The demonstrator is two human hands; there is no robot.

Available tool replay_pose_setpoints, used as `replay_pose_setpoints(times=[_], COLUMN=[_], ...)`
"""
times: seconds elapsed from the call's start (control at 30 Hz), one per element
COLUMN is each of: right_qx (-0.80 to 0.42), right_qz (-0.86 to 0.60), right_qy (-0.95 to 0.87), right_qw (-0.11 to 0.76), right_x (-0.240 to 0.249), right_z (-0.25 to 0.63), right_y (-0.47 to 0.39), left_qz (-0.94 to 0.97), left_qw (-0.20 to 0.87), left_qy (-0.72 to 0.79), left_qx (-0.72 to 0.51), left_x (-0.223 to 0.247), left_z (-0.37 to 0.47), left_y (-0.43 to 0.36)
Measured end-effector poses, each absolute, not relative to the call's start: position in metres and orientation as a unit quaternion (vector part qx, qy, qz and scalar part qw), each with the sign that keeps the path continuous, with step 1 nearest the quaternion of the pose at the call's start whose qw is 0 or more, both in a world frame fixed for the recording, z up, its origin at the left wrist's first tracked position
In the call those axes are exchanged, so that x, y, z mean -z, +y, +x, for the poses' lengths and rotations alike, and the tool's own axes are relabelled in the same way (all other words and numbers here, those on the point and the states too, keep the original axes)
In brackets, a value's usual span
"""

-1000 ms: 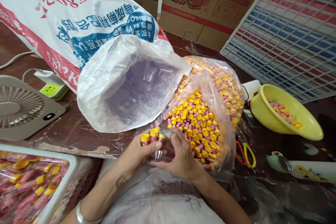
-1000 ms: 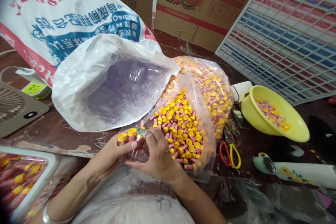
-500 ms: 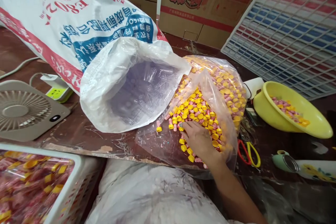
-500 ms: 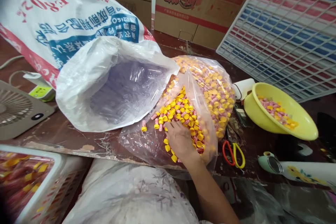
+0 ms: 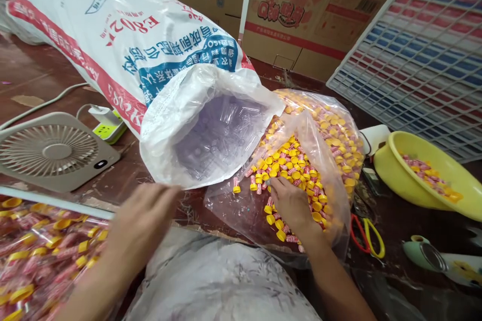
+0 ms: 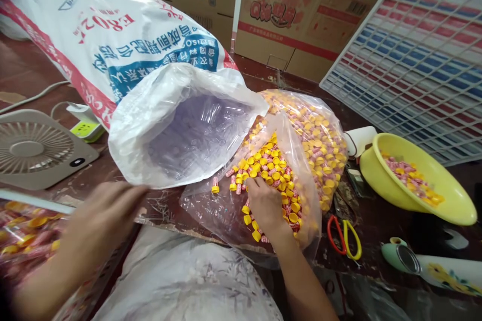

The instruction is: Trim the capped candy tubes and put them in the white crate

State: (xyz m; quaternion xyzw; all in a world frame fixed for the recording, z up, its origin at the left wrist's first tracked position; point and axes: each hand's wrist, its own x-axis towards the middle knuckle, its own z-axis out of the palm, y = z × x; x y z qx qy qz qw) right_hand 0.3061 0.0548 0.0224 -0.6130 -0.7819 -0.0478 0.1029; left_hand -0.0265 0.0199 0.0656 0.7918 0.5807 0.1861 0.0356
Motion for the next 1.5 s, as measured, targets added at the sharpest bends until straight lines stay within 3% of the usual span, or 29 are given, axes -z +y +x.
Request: replay_pose_setpoints(times=[0.13,0.23,0.33,0.43,0.53,0.67,0.9,1.03,1.17,1.23,1.3,1.4,1.5], right_qx=[-0.1,-0.247,-0.283,-0.272,-0.284,-0.254,-0.233,-0.135,-0.108,-0.125,-0.123,-0.066,-0.044], right_qz=[-0.586,-0.553,-0.558,-0.571,-0.552,-0.527,-0.421,-0.44,-0.459,-0.453,-0.471,-0.563,-0.601], right_qy=[-0.749,-0.7,-0.645,-0.605,-0.603,-0.663,-0.797,-0.804,-0.799,-0.818,-0.819,-0.775,-0.773], right_qw=[0.293,0.378,0.438,0.484,0.501,0.467,0.366,0.376,0.373,0.331,0.302,0.279,0.199], right_x=[-0.037,-0.045,-0.043,-0.037,-0.036,-0.047,-0.053,-0.034,-0.029,-0.033,-0.038,-0.039,-0.032], right_z=[0.308,0.308,0.305,0.296,0.285,0.273,0.271,0.262,0.262,0.271,0.285,0.305,0.313], right_y=[0.047,0.039,0.035,0.036,0.039,0.041,0.035,0.028,0.027,0.032,0.04,0.053,0.062], left_qz=[0.849,0.85,0.842,0.803,0.707,0.577,0.413,0.294,0.352,0.47,0.643,0.809,0.856], left_qw=[-0.053,-0.066,-0.049,0.089,0.351,0.613,0.75,0.823,0.806,0.732,0.542,0.174,0.014], left_qy=[0.524,0.522,0.536,0.573,0.557,0.456,0.389,0.349,0.354,0.391,0.469,0.543,0.515], left_qx=[-0.046,-0.004,-0.016,-0.134,-0.257,-0.289,-0.34,-0.338,-0.319,-0.301,-0.269,-0.146,-0.043], left_x=[-0.051,-0.047,-0.045,-0.046,-0.048,-0.047,-0.054,-0.051,-0.045,-0.044,-0.045,-0.045,-0.041], left_z=[0.047,0.073,0.068,0.054,0.049,0.061,0.086,0.099,0.107,0.106,0.102,0.096,0.092], left_y=[0.083,0.112,0.114,0.095,0.069,0.048,0.04,0.036,0.044,0.056,0.074,0.106,0.135])
